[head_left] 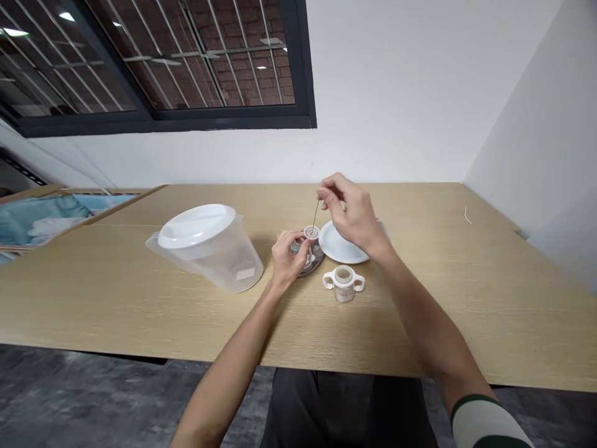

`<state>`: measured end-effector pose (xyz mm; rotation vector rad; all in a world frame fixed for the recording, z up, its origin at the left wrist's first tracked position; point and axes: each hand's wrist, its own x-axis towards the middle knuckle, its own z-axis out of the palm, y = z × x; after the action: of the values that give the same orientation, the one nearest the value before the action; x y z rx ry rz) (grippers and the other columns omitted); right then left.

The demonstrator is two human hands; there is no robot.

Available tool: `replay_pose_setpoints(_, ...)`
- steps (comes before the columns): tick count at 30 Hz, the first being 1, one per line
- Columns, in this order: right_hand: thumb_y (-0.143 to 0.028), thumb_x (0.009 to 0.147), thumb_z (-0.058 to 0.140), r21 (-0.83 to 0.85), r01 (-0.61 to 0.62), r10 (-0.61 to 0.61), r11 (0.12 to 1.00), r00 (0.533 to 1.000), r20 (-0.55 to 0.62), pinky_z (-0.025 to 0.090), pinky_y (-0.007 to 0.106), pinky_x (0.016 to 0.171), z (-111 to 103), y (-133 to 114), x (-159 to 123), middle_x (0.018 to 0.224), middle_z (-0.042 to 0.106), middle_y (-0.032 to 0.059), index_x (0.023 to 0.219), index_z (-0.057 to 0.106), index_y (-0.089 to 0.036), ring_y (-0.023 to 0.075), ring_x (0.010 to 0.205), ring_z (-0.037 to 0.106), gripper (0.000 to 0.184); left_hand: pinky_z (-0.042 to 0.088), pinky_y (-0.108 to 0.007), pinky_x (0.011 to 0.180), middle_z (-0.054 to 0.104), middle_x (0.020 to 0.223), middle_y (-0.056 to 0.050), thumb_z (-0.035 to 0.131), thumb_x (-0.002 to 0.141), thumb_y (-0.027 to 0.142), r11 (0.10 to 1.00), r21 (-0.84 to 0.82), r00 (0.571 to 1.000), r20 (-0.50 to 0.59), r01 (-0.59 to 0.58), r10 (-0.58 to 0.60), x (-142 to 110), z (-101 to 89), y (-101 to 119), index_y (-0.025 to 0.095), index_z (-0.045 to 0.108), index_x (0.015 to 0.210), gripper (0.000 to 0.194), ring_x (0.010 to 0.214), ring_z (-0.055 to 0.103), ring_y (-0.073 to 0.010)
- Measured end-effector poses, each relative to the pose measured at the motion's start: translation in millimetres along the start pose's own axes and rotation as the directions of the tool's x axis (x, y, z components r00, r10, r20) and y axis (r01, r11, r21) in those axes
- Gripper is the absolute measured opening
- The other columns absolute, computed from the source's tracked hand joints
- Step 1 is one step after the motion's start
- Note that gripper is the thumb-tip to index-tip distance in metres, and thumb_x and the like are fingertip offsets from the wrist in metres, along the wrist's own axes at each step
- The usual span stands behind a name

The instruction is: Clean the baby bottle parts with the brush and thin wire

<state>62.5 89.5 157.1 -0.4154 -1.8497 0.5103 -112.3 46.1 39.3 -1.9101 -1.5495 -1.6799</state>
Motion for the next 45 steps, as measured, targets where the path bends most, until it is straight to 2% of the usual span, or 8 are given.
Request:
replay_pose_setpoints(5,-0.020,0.098,0.049,-0.111,0.017,-0.002,0.994,0.991,0.132,0.045,0.030,0.083,29,20,-7,0.089,0.059,0.0027,0.084,0.057,-0.020,0.0156,0.086,0.055,0.016,0.047,-0.030,0.076,0.066,0.074,0.000,0.069,0.085,0.035,0.997,-0.007,0.997,-0.009,0.078,-0.078,0,2.5,-2,0.021,0.071,0.083,0.014,0.073,0.059,-0.0164)
replay_pose_setpoints(10,-0.015,0.098,0.049,-0.182,-0.013,0.062,0.983,0.962,0.266,0.046,0.031,0.085,43,34,-16,0.100,0.057,0.0068,0.091,0.063,-0.017,0.0163,0.089,0.057,0.016,0.049,-0.030,0.076,0.067,0.078,-0.001,0.069,0.086,0.038,0.986,-0.056,0.982,-0.097,0.155,-0.160,3,-0.9,-5,0.019,0.072,0.088,0.019,0.074,0.060,-0.0162)
replay_pose_setpoints(13,-0.017,0.099,0.047,-0.188,0.028,0.011,0.982,0.979,0.204,0.046,0.032,0.086,41,34,-14,0.100,0.058,0.0074,0.093,0.062,-0.018,0.0178,0.092,0.056,0.016,0.049,-0.031,0.079,0.067,0.081,-0.002,0.070,0.086,0.038,0.990,-0.011,0.986,-0.086,0.142,-0.142,4,-3.1,-8,0.019,0.072,0.090,0.019,0.079,0.061,-0.0176)
replay_pose_setpoints(19,-0.031,0.103,0.045,-0.084,0.031,-0.035,0.996,0.998,-0.043,0.046,0.030,0.081,18,26,-1,0.085,0.061,0.0014,0.090,0.055,-0.021,0.0155,0.083,0.058,0.019,0.049,-0.030,0.080,0.068,0.084,-0.003,0.070,0.087,0.033,0.997,-0.031,0.998,0.002,0.069,-0.069,3,-1.5,-7,0.021,0.073,0.090,0.013,0.084,0.062,-0.0180)
replay_pose_setpoints(24,-0.046,0.103,0.043,0.050,0.040,-0.029,0.998,0.979,-0.201,0.050,0.028,0.075,-6,9,4,0.083,0.059,-0.0010,0.094,0.055,-0.023,0.0117,0.076,0.059,0.028,0.049,-0.031,0.080,0.071,0.086,-0.003,0.070,0.088,0.030,1.000,-0.005,1.000,-0.004,0.006,-0.006,2,-0.5,-12,0.022,0.075,0.093,0.011,0.086,0.062,-0.0186)
replay_pose_setpoints(28,-0.047,0.102,0.047,0.048,0.096,-0.077,0.994,0.947,-0.311,0.052,0.029,0.076,-24,0,6,0.084,0.057,-0.0012,0.096,0.056,-0.024,0.0117,0.078,0.059,0.025,0.049,-0.032,0.079,0.071,0.085,-0.003,0.070,0.087,0.029,1.000,0.009,1.000,0.000,-0.009,0.009,1,1.4,-18,0.023,0.075,0.093,0.010,0.084,0.062,-0.0188)
replay_pose_setpoints(40,-0.049,0.101,0.048,0.054,0.039,-0.027,0.998,0.979,-0.200,0.049,0.027,0.074,-10,0,2,0.081,0.058,-0.0016,0.091,0.054,-0.023,0.0113,0.074,0.057,0.028,0.050,-0.031,0.079,0.071,0.085,-0.003,0.071,0.086,0.029,1.000,-0.014,0.999,-0.037,0.005,-0.005,1,1.1,-11,0.022,0.075,0.091,0.009,0.084,0.063,-0.0184)
replay_pose_setpoints(45,-0.036,0.102,0.047,0.005,0.036,-0.036,0.999,0.993,-0.110,0.046,0.028,0.076,7,11,-3,0.080,0.058,-0.0008,0.088,0.053,-0.022,0.0132,0.075,0.057,0.020,0.050,-0.031,0.077,0.070,0.081,-0.002,0.073,0.084,0.029,0.999,-0.018,0.998,-0.050,0.048,-0.049,0,0.6,-8,0.022,0.076,0.088,0.009,0.080,0.062,-0.0176)
